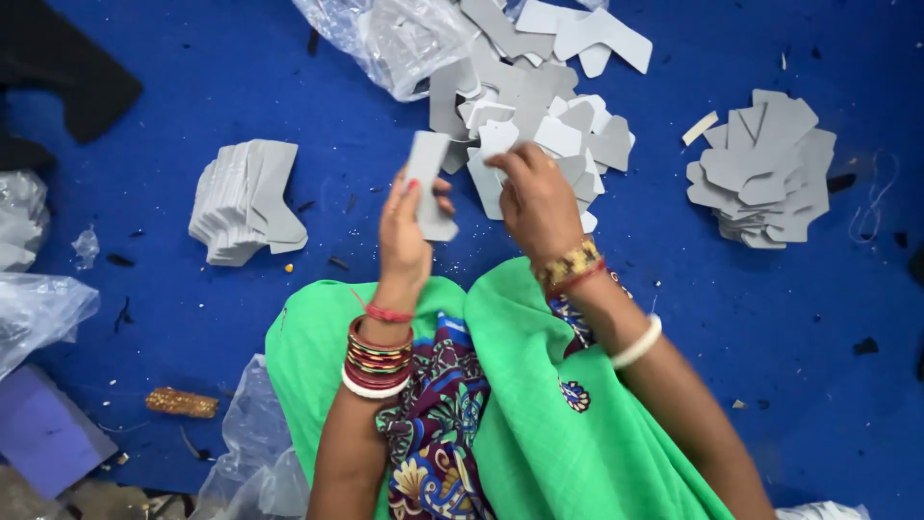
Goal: The person sorts and stacks white foam-like shoe components on the floor.
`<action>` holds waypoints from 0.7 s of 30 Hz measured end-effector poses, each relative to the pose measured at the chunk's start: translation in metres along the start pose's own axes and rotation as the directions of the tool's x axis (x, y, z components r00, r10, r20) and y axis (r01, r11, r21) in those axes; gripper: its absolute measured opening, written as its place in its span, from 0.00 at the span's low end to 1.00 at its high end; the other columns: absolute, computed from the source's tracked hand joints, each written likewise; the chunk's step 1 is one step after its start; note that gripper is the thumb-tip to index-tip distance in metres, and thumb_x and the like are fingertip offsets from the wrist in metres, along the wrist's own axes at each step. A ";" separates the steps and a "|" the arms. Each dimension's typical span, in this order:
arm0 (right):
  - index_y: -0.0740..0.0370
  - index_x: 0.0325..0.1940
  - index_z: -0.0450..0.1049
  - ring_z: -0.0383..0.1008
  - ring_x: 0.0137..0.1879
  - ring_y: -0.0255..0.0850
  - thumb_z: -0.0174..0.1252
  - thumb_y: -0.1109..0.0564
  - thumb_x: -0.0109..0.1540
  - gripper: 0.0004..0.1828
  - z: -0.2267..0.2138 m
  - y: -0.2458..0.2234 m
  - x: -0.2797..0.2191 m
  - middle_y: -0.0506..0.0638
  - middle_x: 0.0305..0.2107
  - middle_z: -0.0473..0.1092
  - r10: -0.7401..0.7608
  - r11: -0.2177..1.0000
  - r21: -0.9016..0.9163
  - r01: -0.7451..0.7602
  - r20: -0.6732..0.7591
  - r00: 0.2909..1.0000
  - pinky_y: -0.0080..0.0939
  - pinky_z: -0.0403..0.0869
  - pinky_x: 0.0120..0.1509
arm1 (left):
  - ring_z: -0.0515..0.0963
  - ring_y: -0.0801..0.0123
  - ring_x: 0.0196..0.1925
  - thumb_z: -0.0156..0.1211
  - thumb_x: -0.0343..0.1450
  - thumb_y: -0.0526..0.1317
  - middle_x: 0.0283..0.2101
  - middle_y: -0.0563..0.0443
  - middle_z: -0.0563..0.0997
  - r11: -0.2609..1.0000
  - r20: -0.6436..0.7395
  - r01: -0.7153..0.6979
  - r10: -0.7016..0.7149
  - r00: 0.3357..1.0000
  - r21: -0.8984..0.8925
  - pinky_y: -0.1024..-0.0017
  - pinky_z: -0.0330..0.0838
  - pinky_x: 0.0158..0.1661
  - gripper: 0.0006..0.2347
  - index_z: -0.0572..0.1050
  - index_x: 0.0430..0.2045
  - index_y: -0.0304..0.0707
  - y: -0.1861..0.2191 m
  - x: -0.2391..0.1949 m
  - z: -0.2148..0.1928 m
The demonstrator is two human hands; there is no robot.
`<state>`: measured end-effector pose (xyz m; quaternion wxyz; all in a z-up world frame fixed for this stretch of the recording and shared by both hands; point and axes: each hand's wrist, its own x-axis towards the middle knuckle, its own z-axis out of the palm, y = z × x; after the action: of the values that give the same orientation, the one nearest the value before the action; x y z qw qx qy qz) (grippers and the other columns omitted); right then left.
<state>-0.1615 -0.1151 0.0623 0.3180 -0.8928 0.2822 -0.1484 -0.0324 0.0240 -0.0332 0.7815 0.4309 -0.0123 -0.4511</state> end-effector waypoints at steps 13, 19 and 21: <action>0.56 0.49 0.81 0.72 0.55 0.49 0.62 0.66 0.64 0.11 -0.033 0.063 0.008 0.53 0.49 0.73 -0.021 0.982 -0.189 -0.028 -0.253 0.967 0.49 0.72 0.57 | 0.79 0.64 0.43 0.42 0.81 0.42 0.46 0.41 0.79 0.994 0.032 0.031 -0.027 0.999 -0.110 0.64 0.76 0.48 0.18 0.65 0.63 0.29 0.013 -0.001 0.020; 0.65 0.49 0.78 0.78 0.41 0.39 0.63 0.64 0.68 0.06 -0.043 0.056 0.004 0.52 0.40 0.76 0.141 0.987 0.126 -0.104 -0.342 0.929 0.37 0.76 0.46 | 0.79 0.61 0.47 0.41 0.80 0.44 0.50 0.39 0.78 0.987 0.115 0.127 -0.115 0.987 -0.100 0.62 0.76 0.52 0.21 0.61 0.68 0.34 0.014 -0.003 0.036; 0.63 0.51 0.78 0.78 0.42 0.33 0.63 0.62 0.67 0.09 -0.035 0.049 -0.001 0.47 0.39 0.77 0.307 0.866 0.454 -0.209 -0.152 0.940 0.33 0.78 0.48 | 0.80 0.60 0.49 0.42 0.80 0.44 0.51 0.40 0.78 0.985 0.126 0.152 -0.141 0.982 -0.079 0.62 0.75 0.53 0.21 0.59 0.69 0.37 0.019 -0.007 0.039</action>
<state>-0.1976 -0.1626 0.0564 0.4914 -0.7322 0.3931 -0.2606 -0.0389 0.0072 0.0072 0.7622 0.3679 -0.0077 -0.5326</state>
